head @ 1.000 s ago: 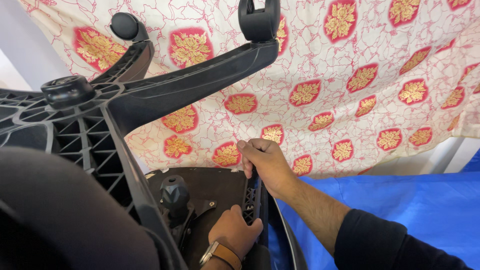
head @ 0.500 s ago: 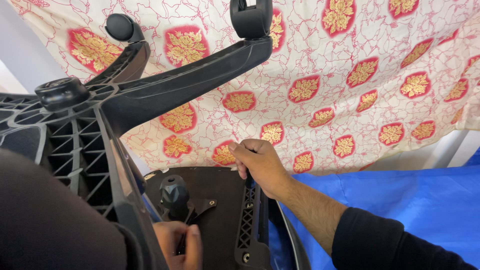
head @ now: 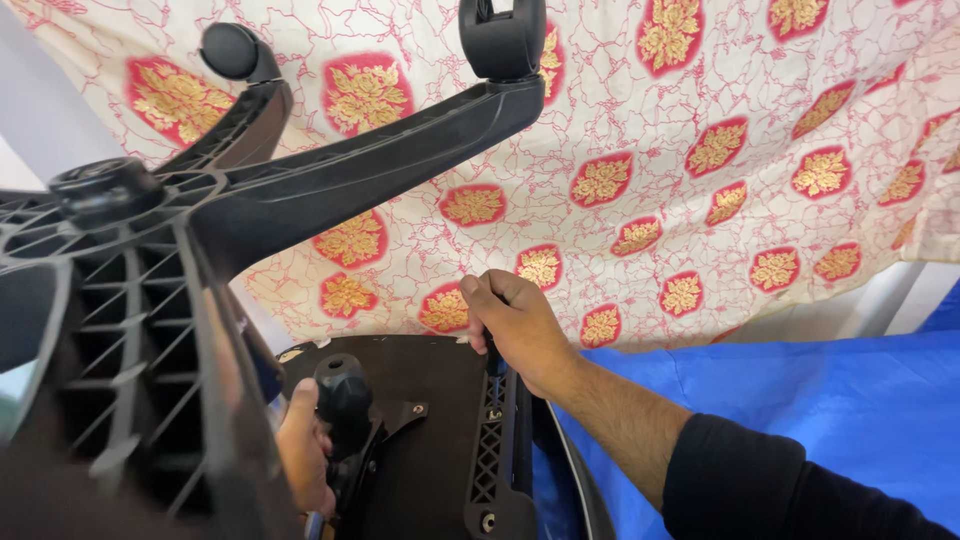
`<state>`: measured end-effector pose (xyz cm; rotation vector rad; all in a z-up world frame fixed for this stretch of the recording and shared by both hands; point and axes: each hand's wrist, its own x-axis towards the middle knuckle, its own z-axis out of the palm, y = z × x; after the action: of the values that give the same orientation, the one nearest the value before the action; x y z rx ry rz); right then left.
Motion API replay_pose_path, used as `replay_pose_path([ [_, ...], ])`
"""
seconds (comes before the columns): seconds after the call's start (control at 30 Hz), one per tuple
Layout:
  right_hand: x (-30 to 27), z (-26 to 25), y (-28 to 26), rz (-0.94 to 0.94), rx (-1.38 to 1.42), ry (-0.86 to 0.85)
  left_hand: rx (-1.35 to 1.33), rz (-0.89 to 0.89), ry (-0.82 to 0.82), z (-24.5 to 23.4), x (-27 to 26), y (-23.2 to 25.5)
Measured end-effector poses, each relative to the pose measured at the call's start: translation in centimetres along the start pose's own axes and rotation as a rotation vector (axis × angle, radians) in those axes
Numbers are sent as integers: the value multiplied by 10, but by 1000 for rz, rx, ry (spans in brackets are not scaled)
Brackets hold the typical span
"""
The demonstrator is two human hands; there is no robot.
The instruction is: The person uses a screwdriver to tighten screws into the base of an office chair. They repeatedly insert and tighten screws at multiple locations on the chair base while holding the chair steady with the other hand.
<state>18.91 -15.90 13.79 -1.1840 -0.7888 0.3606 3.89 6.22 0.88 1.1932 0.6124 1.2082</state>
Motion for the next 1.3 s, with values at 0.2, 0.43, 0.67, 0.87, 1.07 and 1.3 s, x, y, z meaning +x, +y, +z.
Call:
replay_pose_path([
  [0.2, 0, -7, -5, -6, 3, 20, 41, -119, 95, 15, -28, 58],
  [0.43, -15, -25, -21, -43, -19, 35, 3, -96, 131, 40, -53, 82],
  [0.67, -33, -53, -48, -103, -20, 35, -5, -115, 131, 63, -85, 91],
  [0.87, -57, -81, -61, -177, -133, 26, 32, -104, 172, 80, -119, 95],
  [1.07, -73, -107, -63, -582, -565, 124, 30, -83, 176, 89, -145, 96],
  [1.3, -89, -115, -84, -359, -740, 181, 9, -132, 203, 90, -158, 100],
])
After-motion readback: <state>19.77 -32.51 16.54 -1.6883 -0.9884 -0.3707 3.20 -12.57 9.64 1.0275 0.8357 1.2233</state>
